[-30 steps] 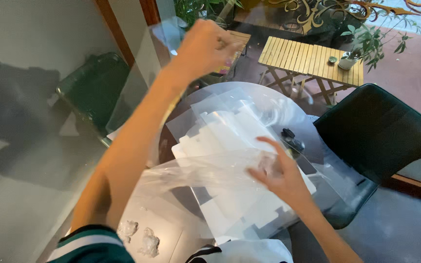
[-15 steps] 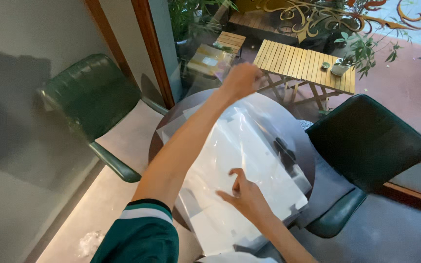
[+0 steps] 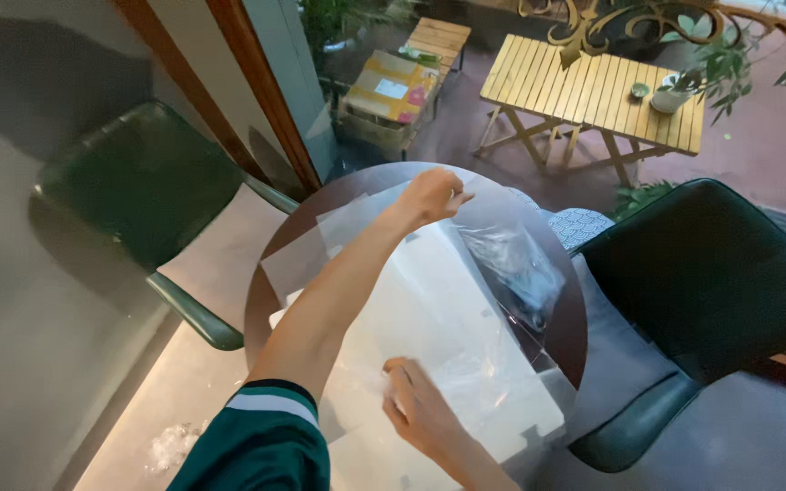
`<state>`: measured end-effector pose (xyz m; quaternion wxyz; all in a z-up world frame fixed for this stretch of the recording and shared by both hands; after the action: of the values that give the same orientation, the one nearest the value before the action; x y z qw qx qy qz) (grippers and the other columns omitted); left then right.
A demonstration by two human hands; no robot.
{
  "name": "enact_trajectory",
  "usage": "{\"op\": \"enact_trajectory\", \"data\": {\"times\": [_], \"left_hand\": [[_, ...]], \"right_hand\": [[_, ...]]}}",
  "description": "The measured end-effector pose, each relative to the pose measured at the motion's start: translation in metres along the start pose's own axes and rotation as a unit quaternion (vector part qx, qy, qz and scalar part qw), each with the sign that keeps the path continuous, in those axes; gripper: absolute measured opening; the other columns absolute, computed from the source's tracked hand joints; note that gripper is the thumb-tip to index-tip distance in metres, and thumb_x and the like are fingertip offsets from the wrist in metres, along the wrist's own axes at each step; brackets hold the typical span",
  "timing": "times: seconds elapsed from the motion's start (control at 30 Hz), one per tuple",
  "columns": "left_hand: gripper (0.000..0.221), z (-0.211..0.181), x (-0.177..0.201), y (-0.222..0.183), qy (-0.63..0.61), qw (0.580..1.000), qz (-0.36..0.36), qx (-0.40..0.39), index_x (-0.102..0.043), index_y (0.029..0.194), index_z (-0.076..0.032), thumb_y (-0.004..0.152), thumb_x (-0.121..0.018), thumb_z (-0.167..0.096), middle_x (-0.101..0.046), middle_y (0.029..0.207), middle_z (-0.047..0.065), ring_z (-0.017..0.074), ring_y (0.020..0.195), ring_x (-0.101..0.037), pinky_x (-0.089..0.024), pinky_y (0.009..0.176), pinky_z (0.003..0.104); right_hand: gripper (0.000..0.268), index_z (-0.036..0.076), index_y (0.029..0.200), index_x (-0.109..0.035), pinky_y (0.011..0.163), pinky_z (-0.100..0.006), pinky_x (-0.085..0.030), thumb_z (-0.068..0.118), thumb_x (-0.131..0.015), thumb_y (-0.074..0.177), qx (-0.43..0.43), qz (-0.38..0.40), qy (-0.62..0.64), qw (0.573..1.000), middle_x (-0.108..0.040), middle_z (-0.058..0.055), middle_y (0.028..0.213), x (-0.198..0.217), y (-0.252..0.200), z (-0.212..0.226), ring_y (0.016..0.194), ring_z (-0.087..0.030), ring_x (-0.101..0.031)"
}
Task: The person unwraps several white objects from a large transparent plastic bag by hand on a table.
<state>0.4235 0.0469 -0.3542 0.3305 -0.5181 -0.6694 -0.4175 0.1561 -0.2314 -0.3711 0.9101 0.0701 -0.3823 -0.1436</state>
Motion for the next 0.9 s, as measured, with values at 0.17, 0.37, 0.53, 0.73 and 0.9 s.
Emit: {"op": "enact_trajectory", "data": {"times": [0.17, 0.37, 0.53, 0.73, 0.9], "left_hand": [[0.065, 0.001, -0.029, 0.015, -0.012, 1.000, 0.022, 0.019, -0.042, 0.061, -0.010, 0.109, -0.080, -0.032, -0.040, 0.055, 0.013, 0.0390, 0.058, -0.044, -0.036, 0.059, 0.049], [0.061, 0.018, -0.067, 0.030, -0.020, 0.996, 0.055, 0.064, -0.058, 0.062, -0.004, 0.107, -0.079, -0.040, -0.063, 0.060, 0.019, 0.0449, 0.067, -0.065, -0.047, 0.064, 0.053], [0.033, -0.008, -0.052, -0.009, -0.023, 0.994, -0.093, 0.055, -0.061, 0.084, -0.016, 0.104, -0.072, -0.039, -0.079, 0.081, 0.013, 0.0485, 0.085, -0.076, -0.051, 0.069, 0.061], [0.046, -0.017, 0.057, -0.292, -0.257, 0.824, -0.387, 0.326, -0.078, 0.141, -0.013, 0.096, -0.084, -0.015, -0.078, 0.145, 0.009, 0.0269, 0.138, -0.070, -0.052, 0.123, 0.044], [0.065, 0.083, 0.013, -0.478, -0.293, 0.724, -0.188, 0.595, -0.071, 0.150, -0.012, 0.114, -0.045, -0.058, -0.073, 0.145, 0.012, 0.0321, 0.129, -0.074, -0.058, 0.108, 0.048]], "right_hand": [[0.040, 0.017, 0.106, -0.045, 0.075, -0.036, -0.041, 0.034, -0.081, 0.110, -0.264, 0.056, 0.220, 0.937, -0.050, -0.005, 0.088, -0.001, 0.017, -0.032, 0.078, -0.025, -0.052], [0.073, 0.023, 0.133, -0.062, 0.076, -0.054, -0.053, 0.086, -0.067, 0.097, -0.239, 0.239, -0.073, 0.938, -0.080, -0.010, 0.096, -0.081, 0.044, -0.056, 0.091, -0.042, -0.077], [0.062, 0.025, 0.148, -0.072, 0.103, -0.056, -0.059, 0.039, -0.085, 0.088, -0.224, 0.073, -0.031, 0.971, -0.063, -0.014, 0.163, -0.143, 0.036, -0.099, 0.142, -0.041, -0.065], [0.031, 0.012, 0.081, -0.054, 0.077, -0.043, -0.046, 0.012, -0.072, 0.106, -0.106, -0.002, 0.121, 0.987, -0.057, -0.006, 0.085, -0.079, 0.068, -0.088, 0.079, -0.031, -0.063], [0.025, 0.017, 0.105, -0.053, 0.070, -0.042, -0.040, 0.036, -0.068, 0.111, -0.290, 0.128, 0.032, 0.948, -0.054, -0.003, 0.080, -0.114, 0.034, -0.113, 0.069, -0.023, -0.056]]}}
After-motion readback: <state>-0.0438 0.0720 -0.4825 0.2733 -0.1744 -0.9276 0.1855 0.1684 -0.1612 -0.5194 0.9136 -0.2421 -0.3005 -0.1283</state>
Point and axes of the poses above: each hand's wrist, its own y-axis towards the middle knuckle, its own x-axis out of the back of the hand, z = x × y, the point moved 6 cm from there along y, towards the middle knuckle
